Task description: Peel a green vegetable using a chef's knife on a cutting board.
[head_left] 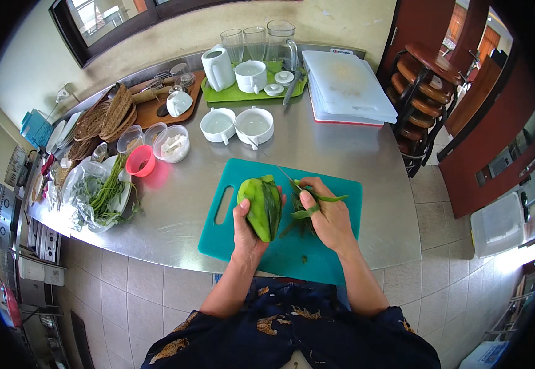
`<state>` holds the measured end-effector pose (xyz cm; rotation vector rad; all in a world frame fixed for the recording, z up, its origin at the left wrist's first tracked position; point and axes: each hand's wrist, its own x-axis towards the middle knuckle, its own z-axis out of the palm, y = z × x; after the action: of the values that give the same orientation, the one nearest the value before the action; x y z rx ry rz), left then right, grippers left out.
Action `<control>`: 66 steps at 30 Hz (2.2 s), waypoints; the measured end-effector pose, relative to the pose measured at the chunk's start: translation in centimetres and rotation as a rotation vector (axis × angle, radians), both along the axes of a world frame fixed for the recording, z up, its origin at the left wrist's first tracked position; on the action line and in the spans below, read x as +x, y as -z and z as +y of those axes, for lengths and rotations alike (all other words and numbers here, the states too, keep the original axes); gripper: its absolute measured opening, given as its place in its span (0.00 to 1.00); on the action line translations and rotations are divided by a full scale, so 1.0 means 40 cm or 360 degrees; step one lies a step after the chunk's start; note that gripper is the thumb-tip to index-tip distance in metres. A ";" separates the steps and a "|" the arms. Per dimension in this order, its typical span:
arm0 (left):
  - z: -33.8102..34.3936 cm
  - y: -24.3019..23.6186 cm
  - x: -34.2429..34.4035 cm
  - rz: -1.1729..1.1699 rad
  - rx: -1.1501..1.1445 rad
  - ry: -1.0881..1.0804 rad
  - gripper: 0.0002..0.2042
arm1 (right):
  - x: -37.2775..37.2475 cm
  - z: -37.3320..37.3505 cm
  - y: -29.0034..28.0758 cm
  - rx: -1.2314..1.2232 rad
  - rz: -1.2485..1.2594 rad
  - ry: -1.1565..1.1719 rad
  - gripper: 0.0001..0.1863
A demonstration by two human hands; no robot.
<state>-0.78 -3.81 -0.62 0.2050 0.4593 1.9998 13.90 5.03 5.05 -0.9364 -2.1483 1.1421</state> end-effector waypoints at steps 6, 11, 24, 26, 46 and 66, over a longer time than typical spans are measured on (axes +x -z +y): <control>0.015 -0.021 -0.015 -0.0632 -0.0277 0.0030 0.29 | 0.056 -0.049 -0.011 0.0489 -0.0040 -0.0142 0.24; 0.038 -0.011 -0.018 -0.0827 -0.0167 -0.0037 0.22 | 0.065 -0.099 -0.003 0.0862 -0.0240 -0.0360 0.33; 0.046 -0.026 0.000 -0.0826 -0.0147 -0.0065 0.17 | 0.043 -0.102 0.023 0.1081 -0.0202 -0.0317 0.34; 0.048 -0.030 0.002 -0.0777 -0.0202 -0.0155 0.20 | 0.039 -0.105 0.026 0.1175 -0.0218 -0.0287 0.34; 0.040 -0.047 0.026 -0.0594 -0.0277 -0.0108 0.20 | 0.057 -0.094 0.001 0.0983 -0.0216 -0.0366 0.33; 0.026 -0.060 0.025 -0.0113 -0.0337 -0.0196 0.22 | 0.044 -0.089 0.018 0.0916 -0.0155 -0.0316 0.34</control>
<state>0.22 -2.76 1.77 -0.0263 0.6465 2.0537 15.67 1.45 4.32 -0.5332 -2.4878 0.5029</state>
